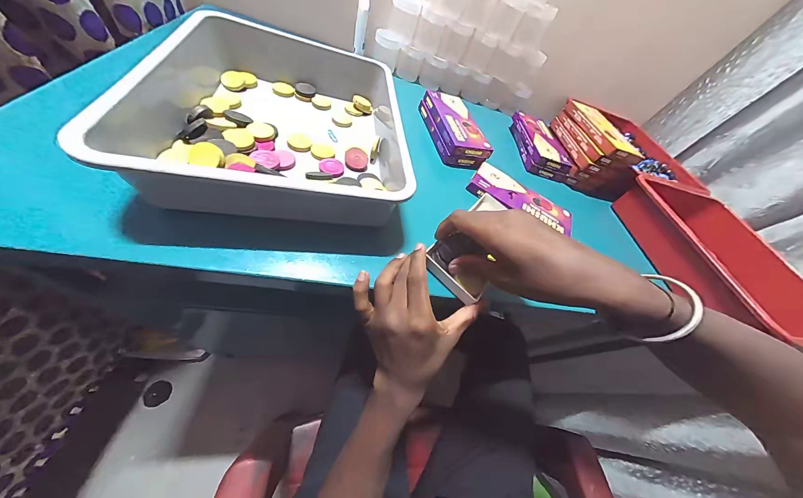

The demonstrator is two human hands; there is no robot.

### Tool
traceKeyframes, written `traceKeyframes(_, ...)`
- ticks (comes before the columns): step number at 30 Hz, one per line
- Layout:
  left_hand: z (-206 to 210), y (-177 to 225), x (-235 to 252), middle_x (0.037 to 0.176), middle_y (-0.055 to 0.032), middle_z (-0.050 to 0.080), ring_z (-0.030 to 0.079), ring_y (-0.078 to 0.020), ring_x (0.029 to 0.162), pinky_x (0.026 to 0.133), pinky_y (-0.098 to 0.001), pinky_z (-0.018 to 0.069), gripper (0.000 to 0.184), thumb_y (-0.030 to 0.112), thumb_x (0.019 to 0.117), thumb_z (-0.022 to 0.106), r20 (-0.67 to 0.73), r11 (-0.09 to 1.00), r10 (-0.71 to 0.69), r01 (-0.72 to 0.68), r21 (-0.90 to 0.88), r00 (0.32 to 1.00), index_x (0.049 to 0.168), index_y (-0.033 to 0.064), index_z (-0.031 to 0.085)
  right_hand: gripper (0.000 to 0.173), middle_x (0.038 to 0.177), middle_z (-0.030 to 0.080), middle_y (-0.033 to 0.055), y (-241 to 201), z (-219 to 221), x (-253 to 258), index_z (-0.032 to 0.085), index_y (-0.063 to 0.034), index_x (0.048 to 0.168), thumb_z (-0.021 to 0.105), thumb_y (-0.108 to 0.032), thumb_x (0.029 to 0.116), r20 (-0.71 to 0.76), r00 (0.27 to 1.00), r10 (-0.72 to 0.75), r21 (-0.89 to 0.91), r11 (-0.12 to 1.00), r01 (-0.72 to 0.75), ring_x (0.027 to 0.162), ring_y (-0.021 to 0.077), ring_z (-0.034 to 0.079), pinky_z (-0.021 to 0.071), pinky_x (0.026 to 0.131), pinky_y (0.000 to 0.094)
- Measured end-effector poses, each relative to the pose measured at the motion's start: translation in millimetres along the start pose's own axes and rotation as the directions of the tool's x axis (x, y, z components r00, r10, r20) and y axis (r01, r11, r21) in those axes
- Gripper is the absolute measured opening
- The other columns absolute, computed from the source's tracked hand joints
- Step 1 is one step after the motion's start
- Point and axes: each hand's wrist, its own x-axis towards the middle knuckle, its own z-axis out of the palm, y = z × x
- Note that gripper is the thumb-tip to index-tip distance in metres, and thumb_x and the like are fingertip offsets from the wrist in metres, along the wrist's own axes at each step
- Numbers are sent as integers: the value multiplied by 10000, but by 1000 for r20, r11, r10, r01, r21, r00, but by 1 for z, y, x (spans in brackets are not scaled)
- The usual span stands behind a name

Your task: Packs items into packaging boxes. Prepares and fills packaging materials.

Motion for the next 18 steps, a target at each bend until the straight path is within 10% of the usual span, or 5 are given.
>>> traceKeyframes(18, 0, -2, 0, 1132, -71, 758, 667, -244, 1130, 1157, -554, 277, 918, 762, 690, 744, -11, 1000, -2, 2, 3, 1000, 1245, 32, 705, 292, 884, 704, 50, 17, -5, 1, 647, -101, 1204, 719, -257, 968, -23, 982, 190, -49, 980, -190, 794, 209, 693, 565, 723, 459)
